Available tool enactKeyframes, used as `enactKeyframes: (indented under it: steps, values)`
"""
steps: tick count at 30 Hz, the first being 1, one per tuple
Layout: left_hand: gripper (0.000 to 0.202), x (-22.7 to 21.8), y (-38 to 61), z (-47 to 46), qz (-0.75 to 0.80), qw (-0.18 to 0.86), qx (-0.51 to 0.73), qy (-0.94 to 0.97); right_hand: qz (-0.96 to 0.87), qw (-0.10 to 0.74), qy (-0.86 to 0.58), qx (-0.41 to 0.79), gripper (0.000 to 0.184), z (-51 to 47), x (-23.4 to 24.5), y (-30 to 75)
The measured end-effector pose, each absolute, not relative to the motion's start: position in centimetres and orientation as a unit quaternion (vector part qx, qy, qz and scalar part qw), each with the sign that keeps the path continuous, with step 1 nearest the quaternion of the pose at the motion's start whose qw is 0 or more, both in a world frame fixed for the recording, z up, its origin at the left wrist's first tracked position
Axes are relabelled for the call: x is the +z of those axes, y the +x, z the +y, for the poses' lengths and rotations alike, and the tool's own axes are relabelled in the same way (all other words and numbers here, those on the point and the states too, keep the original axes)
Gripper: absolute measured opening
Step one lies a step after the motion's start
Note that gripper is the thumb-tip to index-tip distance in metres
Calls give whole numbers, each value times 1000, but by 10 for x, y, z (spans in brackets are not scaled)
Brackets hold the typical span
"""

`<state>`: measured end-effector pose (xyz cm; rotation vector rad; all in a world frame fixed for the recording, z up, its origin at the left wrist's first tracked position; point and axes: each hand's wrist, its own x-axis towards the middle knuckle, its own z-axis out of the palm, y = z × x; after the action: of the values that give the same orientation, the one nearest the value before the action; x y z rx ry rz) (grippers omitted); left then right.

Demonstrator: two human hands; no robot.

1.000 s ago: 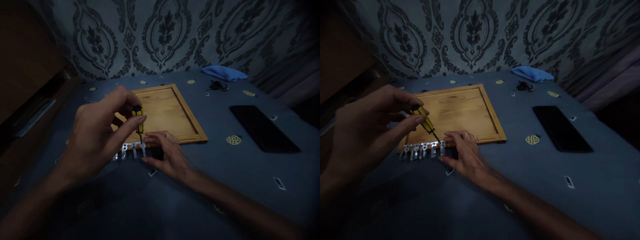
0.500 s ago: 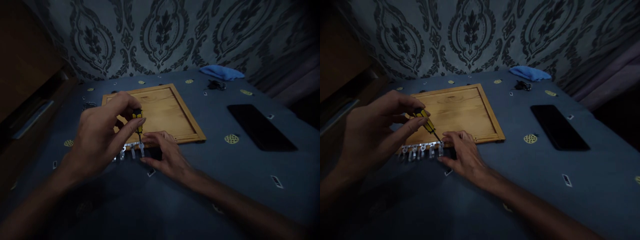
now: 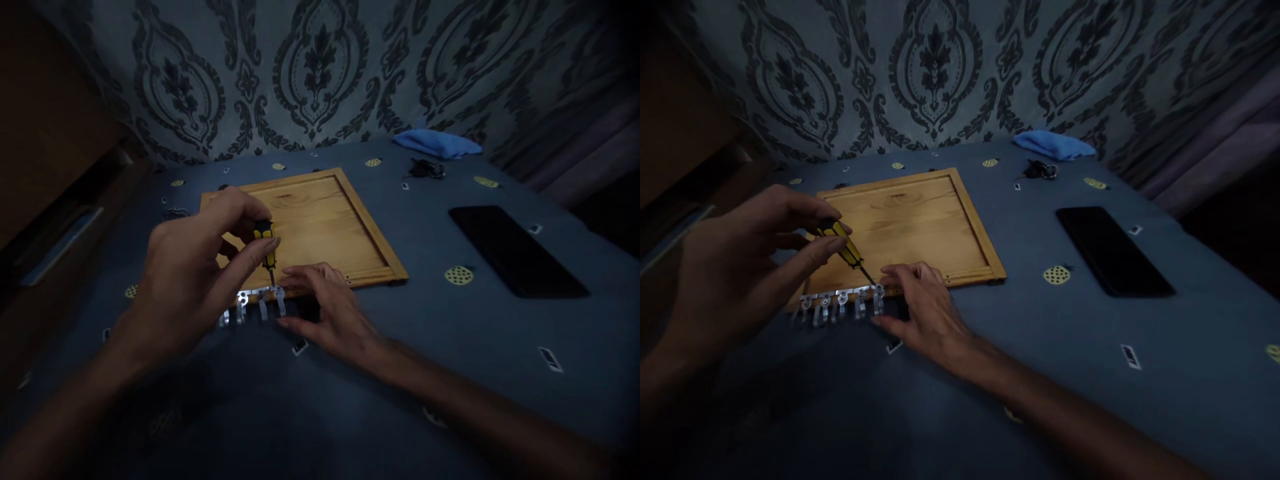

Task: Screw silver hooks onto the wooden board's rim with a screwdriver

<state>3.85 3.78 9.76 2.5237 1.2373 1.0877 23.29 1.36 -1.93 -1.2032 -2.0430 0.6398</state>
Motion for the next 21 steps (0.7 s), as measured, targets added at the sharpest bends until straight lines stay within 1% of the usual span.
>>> enactKeyframes:
  steps: [4,11,14,16,21]
  values:
    - [8,97,38,39,405,62,356,840,-782,336,-462,247,62,13,-18,232]
    - [9,101,41,33,438,79,356,822,-799,353,-431,226,43,14,-20,236]
    - [11,103,43,30,461,94,351,809,-809,369,-404,216,30,14,-23,240]
    - [13,103,44,30,470,98,350,804,-816,368,-396,207,24,13,-25,244]
    - [13,103,47,28,484,92,364,790,-842,366,-356,175,27,9,-26,250]
